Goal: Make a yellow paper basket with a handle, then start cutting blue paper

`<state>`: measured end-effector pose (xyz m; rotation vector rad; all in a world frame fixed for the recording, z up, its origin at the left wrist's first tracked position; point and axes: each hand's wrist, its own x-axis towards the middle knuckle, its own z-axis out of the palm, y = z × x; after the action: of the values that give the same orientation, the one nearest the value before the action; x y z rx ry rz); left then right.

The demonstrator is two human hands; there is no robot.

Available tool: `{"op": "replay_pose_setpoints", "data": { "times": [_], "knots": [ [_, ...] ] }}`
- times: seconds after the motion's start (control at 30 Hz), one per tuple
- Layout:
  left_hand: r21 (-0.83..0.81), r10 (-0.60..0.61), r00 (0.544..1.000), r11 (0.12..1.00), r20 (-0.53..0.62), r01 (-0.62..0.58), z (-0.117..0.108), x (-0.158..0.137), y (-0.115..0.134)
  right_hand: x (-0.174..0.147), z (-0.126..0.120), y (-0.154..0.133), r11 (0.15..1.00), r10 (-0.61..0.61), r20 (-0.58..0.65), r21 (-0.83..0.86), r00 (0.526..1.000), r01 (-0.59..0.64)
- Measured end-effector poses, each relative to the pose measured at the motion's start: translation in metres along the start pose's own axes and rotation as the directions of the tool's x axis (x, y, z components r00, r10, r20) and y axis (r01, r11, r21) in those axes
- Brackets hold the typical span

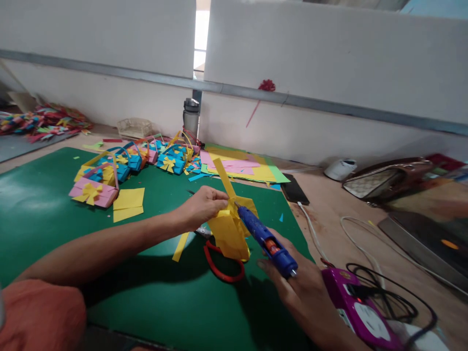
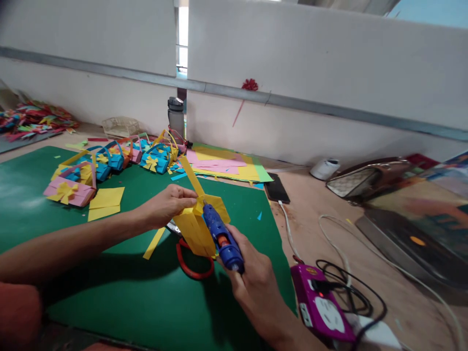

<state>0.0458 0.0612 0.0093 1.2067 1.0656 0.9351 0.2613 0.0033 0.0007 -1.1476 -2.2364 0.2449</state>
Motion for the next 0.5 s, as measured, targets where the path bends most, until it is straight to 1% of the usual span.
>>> {"op": "replay_pose_setpoints", "data": {
  "times": [0.13, 0.37, 0.5],
  "knots": [
    [0.004, -0.003, 1.0, 1.0, 0.015, 0.003, 0.001, 0.0007, -0.0014, 0.0009, 0.0012, 0.0002, 0.999, -0.036, -0.013, 0.019, 0.999, 0.036],
    [-0.01, -0.014, 1.0, 1.0, 0.028, 0.015, 0.0051, -0.0008, -0.0017, 0.0021, 0.0016, -0.0031, 1.0, 0.006, -0.022, 0.015, 1.0, -0.006],
    [-0.029, -0.025, 0.999, 0.999, 0.043, 0.026, 0.0046, -0.0017, 0.0012, 0.0005, -0.0002, -0.0031, 1.0, 0.008, -0.052, 0.001, 0.999, -0.008]
  ]
}}
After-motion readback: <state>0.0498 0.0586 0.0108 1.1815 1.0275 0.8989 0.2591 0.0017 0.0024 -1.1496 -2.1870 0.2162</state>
